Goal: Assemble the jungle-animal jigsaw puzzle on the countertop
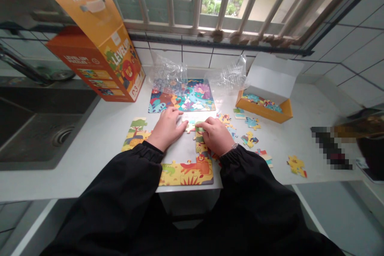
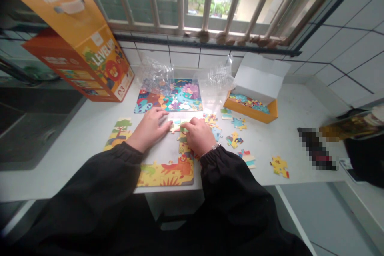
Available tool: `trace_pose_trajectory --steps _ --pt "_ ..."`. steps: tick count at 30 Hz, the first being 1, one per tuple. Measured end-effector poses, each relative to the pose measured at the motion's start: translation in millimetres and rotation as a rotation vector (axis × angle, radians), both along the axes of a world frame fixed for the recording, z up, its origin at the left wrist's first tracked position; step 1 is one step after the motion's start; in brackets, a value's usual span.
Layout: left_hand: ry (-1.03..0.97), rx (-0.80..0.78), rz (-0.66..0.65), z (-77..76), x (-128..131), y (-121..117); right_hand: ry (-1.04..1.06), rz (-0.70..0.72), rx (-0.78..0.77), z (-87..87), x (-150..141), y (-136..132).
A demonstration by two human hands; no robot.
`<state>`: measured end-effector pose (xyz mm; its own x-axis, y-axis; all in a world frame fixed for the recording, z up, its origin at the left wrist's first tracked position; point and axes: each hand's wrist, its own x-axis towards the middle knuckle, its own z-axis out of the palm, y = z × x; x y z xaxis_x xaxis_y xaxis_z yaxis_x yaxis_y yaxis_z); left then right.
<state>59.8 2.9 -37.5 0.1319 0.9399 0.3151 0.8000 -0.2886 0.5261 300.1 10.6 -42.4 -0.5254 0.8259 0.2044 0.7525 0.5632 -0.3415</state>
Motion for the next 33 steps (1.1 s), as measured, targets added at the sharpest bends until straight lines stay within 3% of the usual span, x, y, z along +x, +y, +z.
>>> trace_pose_trajectory --steps 3,14,20,33 --pt "0.056 -0.005 0.013 -4.4 -2.3 2.3 0.005 -0.005 -0.005 -1.1 0.2 0.6" --pt "-0.043 -0.056 0.0 -2.7 -0.2 5.9 0.029 -0.003 -0.004 -2.2 0.3 0.8" --pt "-0.004 -0.016 0.116 -3.8 -3.1 3.2 0.024 0.004 -0.006 -1.9 0.6 1.3" --pt "-0.049 -0.057 0.071 -3.4 -3.4 7.3 0.026 0.002 0.001 -3.1 0.5 1.2"
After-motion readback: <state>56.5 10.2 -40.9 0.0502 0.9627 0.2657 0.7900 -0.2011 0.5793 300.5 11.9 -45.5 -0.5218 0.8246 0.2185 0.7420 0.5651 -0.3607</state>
